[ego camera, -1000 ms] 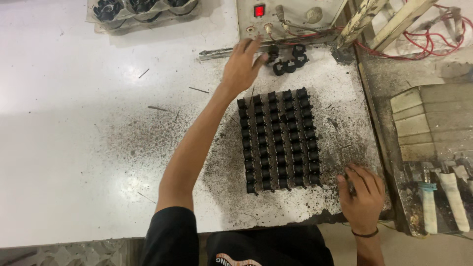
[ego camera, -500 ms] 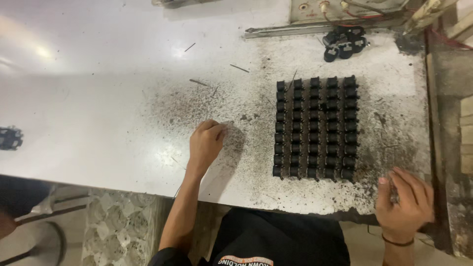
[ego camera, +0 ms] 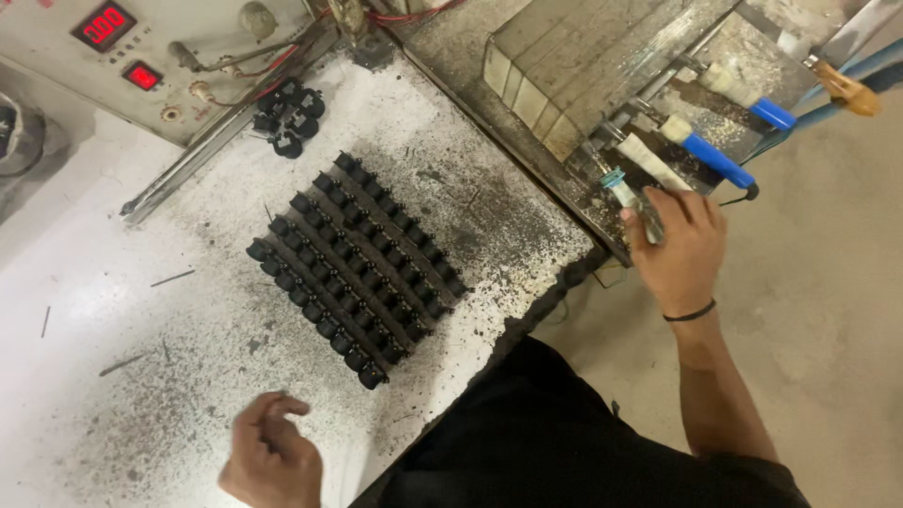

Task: The person tests black plastic-motor components on a workbench using red test probes, then transfers the parts from trays onto the bench and arranges them in rows. The person then uses a soldering iron to solder the arranged components one by one.

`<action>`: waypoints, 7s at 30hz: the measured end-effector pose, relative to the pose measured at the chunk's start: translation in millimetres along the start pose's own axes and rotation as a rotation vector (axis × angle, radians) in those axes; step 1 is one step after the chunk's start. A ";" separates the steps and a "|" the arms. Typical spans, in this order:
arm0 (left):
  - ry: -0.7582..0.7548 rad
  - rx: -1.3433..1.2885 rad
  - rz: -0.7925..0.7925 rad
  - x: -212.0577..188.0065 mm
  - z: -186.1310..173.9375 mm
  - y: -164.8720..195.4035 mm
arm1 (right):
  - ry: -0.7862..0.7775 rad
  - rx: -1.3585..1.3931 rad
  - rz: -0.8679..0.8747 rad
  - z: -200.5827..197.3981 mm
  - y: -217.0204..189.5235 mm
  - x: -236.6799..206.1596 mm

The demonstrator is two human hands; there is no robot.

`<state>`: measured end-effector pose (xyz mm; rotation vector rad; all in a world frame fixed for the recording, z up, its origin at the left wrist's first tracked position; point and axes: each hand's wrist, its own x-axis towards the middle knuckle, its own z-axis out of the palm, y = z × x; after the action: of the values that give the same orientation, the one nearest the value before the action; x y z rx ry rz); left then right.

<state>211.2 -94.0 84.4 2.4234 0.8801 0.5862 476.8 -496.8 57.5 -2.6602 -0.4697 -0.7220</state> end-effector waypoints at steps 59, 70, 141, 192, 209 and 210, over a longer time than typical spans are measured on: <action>-0.302 -0.317 0.441 2.4 118.0 106.6 | -0.519 1.094 0.226 -26.7 -70.4 -37.1; -0.317 -0.321 0.437 -3.2 135.4 113.3 | -0.706 0.589 -0.009 -61.2 -103.1 -0.1; -0.308 -0.408 0.367 39.1 153.5 110.0 | -0.745 0.516 -0.197 -28.4 -131.9 67.8; -0.083 -0.179 0.418 121.9 125.6 105.0 | -0.577 1.136 0.160 41.9 -86.3 63.0; -0.243 -0.292 0.392 94.1 184.3 95.5 | -0.673 0.549 -0.313 7.7 -157.6 102.5; -0.263 -0.316 0.384 96.8 181.2 95.8 | -0.664 0.500 -0.386 4.3 -159.1 105.7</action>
<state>421.7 -146.7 18.8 2.3129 0.1948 0.4815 501.5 -330.4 148.3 -2.2786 -1.1782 0.2155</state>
